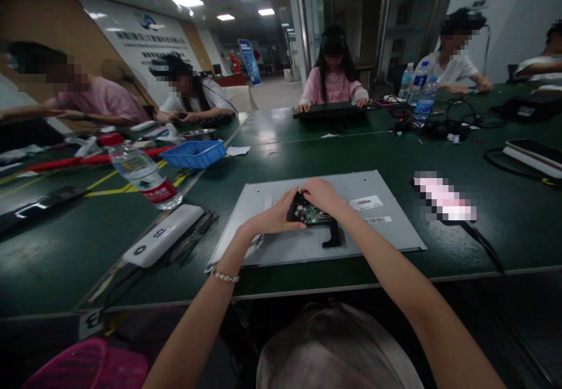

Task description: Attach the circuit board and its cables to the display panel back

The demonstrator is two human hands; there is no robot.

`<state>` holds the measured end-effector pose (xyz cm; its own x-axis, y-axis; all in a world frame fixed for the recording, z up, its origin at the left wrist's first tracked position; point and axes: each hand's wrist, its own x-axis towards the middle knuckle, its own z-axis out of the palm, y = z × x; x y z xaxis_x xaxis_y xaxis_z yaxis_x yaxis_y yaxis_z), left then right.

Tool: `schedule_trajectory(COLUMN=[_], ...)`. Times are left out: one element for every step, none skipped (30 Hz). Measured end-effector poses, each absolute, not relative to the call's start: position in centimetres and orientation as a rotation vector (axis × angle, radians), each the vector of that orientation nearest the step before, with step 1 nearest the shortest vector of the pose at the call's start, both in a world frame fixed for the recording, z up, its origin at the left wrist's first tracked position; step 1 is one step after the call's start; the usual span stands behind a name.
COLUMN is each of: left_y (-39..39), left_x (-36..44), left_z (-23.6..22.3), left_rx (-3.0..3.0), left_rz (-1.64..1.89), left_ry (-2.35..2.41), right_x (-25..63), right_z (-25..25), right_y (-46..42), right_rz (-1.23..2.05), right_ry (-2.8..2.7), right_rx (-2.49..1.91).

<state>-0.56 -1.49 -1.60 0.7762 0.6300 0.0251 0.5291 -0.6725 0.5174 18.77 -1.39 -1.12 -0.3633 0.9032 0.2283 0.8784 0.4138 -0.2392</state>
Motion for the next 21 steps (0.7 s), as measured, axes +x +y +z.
schedule_trajectory(left_y=[-1.55, -1.62, -1.68, -1.74, -1.76, -1.77, -1.74, -1.70, -1.65, -1.61, -1.57, -1.57, -1.59, -1.63, -1.70, -1.78, -1.86, -1.93, -1.99, -2.02, -2.04], left_x=[-0.54, -0.52, -0.50, -0.49, -0.47, -0.46, -0.45, -0.44, -0.43, -0.42, -0.41, -0.40, -0.39, -0.38, -0.36, -0.35, -0.34, -0.34, -0.33, -0.33, -0.34], left_z=[-1.53, -1.45, -1.38, -1.33, -1.31, -1.32, -1.36, -1.43, -1.51, -1.58, -1.63, -1.66, -1.65, -1.62, -1.57, -1.51, -1.44, -1.37, -1.31, -1.26, -1.22], left_rx=[2.473, 2.469, 2.465, 2.462, 2.460, 2.459, 2.460, 2.462, 2.462, 2.462, 2.461, 2.460, 2.457, 2.453, 2.446, 2.438, 2.431, 2.427, 2.426, 2.427, 2.430], left_rz=[0.277, 0.276, 0.275, 0.275, 0.276, 0.277, 0.280, 0.285, 0.291, 0.295, 0.298, 0.297, 0.292, 0.285, 0.280, 0.280, 0.280, 0.280, 0.279, 0.277, 0.270], left_ry=[0.870, 0.869, 0.868, 0.868, 0.869, 0.870, 0.869, 0.869, 0.869, 0.867, 0.866, 0.866, 0.869, 0.875, 0.883, 0.892, 0.899, 0.904, 0.906, 0.907, 0.908], right_x=[18.81, 18.86, 18.92, 18.98, 19.03, 19.07, 19.10, 19.12, 19.14, 19.15, 19.16, 19.16, 19.17, 19.17, 19.19, 19.21, 19.24, 19.28, 19.34, 19.40, 19.48], right_z=[-1.27, -1.42, -1.57, -1.71, -1.83, -1.92, -1.96, -1.96, -1.90, -1.80, -1.66, -1.50, -1.34, -1.20, -1.09, -1.04, -1.04, -1.09, -1.18, -1.30, -1.43], right_y=[-1.34, -1.27, -1.19, -1.09, -0.99, -0.91, -0.84, -0.82, -0.84, -0.90, -1.00, -1.14, -1.29, -1.44, -1.57, -1.67, -1.73, -1.73, -1.69, -1.62, -1.52], right_rz=[0.110, 0.114, 0.121, 0.132, 0.143, 0.154, 0.168, 0.183, 0.201, 0.220, 0.240, 0.259, 0.274, 0.284, 0.289, 0.290, 0.287, 0.280, 0.272, 0.263, 0.256], right_ry=[-2.346, -2.341, -2.337, -2.335, -2.333, -2.330, -2.328, -2.325, -2.322, -2.318, -2.314, -2.310, -2.306, -2.300, -2.295, -2.291, -2.289, -2.288, -2.290, -2.293, -2.296], right_rx=[-1.528, -1.517, -1.511, -1.508, -1.503, -1.496, -1.488, -1.478, -1.472, -1.469, -1.473, -1.478, -1.482, -1.485, -1.484, -1.479, -1.472, -1.464, -1.451, -1.436, -1.420])
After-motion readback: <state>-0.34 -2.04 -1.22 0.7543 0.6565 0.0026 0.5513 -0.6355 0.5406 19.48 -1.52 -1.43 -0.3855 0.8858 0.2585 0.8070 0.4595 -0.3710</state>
